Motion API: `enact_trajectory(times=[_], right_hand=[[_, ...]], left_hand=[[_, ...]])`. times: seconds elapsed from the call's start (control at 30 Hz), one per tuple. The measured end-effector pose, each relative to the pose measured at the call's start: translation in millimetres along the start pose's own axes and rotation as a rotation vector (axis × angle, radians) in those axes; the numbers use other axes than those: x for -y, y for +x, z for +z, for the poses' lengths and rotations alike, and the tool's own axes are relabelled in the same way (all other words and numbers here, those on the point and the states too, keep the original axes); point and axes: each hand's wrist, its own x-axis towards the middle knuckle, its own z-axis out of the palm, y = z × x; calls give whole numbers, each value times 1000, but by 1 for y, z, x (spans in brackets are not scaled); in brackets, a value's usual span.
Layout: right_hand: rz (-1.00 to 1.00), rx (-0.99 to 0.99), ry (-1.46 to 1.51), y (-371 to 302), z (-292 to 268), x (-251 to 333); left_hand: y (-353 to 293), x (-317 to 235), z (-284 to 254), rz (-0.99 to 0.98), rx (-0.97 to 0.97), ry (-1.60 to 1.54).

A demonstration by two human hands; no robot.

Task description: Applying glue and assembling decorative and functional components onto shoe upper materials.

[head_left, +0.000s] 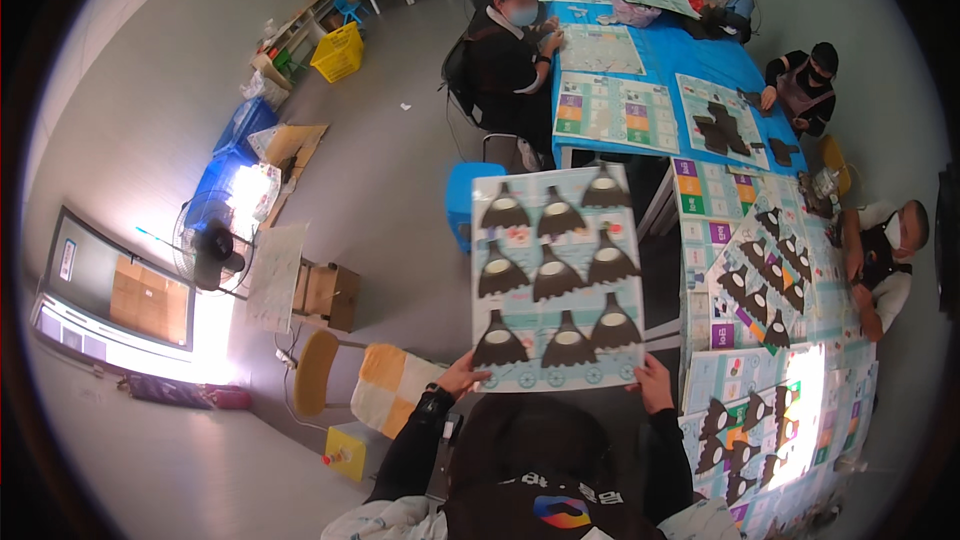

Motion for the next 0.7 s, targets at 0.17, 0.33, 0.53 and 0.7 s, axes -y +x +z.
enact_trajectory(times=[0.17,0.33,0.53,0.7], right_hand=[[8,82,-83,94,54,3],[118,78,-135,164,99,20],[228,-32,-557,179,98,1],[429,-135,-557,146,82,18]], left_hand=[[24,34,-61,150,-148,-225],[98,35,-124,167,-194,-265],[188,43,-191,169,-339,-402],[259,34,-222,-33,-455,-144]])
